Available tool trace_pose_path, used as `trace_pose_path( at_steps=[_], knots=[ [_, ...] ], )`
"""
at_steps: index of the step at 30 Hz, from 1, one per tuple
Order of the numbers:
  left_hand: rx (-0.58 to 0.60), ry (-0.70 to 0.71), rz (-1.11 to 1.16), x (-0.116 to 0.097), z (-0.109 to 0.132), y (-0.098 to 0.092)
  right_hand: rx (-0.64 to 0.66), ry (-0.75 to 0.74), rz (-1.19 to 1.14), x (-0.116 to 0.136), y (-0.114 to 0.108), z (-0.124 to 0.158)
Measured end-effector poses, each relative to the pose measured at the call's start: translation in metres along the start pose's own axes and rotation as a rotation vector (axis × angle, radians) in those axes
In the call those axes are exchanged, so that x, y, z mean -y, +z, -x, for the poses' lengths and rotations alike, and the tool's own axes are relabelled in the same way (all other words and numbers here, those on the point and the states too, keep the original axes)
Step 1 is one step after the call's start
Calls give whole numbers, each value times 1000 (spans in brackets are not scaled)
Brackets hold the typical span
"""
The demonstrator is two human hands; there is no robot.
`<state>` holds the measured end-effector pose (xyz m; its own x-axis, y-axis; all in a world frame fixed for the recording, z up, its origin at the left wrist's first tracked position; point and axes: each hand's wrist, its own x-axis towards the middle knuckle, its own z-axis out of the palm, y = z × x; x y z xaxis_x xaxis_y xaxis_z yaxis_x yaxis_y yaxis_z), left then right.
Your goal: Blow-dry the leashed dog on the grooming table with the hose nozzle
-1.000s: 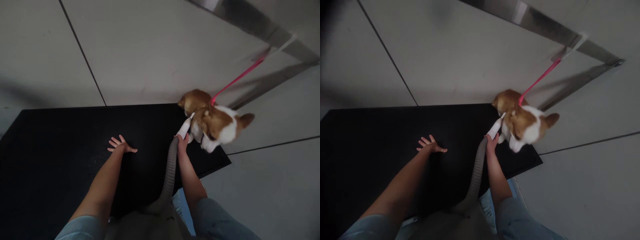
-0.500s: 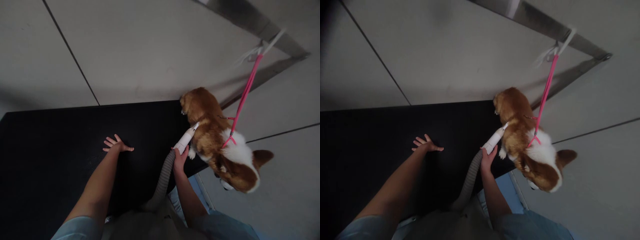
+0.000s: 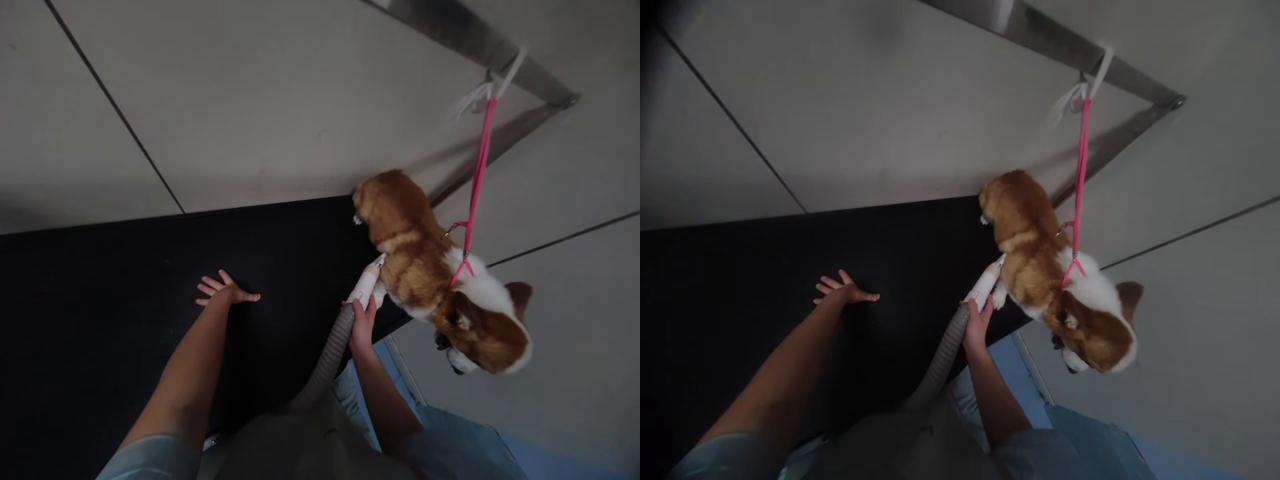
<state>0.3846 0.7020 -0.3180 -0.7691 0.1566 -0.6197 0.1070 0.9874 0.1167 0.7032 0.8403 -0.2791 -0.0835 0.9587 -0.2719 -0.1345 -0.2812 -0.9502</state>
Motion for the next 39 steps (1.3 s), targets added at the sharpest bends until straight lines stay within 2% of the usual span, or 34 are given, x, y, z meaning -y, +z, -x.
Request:
trace_pose_path(
  at_steps=[3,6,10,15,18,21,25,29,31,34,37,39],
  knots=[
    [5,9,4,0,0,-1,30,-86,31,14,17,-30],
    [1,25,19,1,1,-2,46,-182,-22,35,41,-74],
    [-21,25,46,0,2,-2,98,-173,-54,63,78,-131],
    [0,13,24,-2,3,-2,130,-191,-36,79,115,-165],
    [3,5,23,-3,5,-5,94,-193,-64,78,122,-167],
    [-2,0,31,-4,6,-6,14,-143,-110,72,111,-155],
    [-11,-6,36,-5,7,-5,-45,-125,-109,51,81,-117],
    [-17,-8,39,-5,4,-4,-38,-207,-54,27,53,-69],
    [-13,-11,35,-4,2,-4,-23,-246,-59,23,46,-57],
    [-10,-3,32,-3,0,-4,17,-216,-101,34,46,-64],
    [-26,4,47,-3,1,-4,67,-181,-147,59,58,-93],
    [-30,9,53,-3,3,-5,88,-213,-195,78,70,-114]
  ],
)
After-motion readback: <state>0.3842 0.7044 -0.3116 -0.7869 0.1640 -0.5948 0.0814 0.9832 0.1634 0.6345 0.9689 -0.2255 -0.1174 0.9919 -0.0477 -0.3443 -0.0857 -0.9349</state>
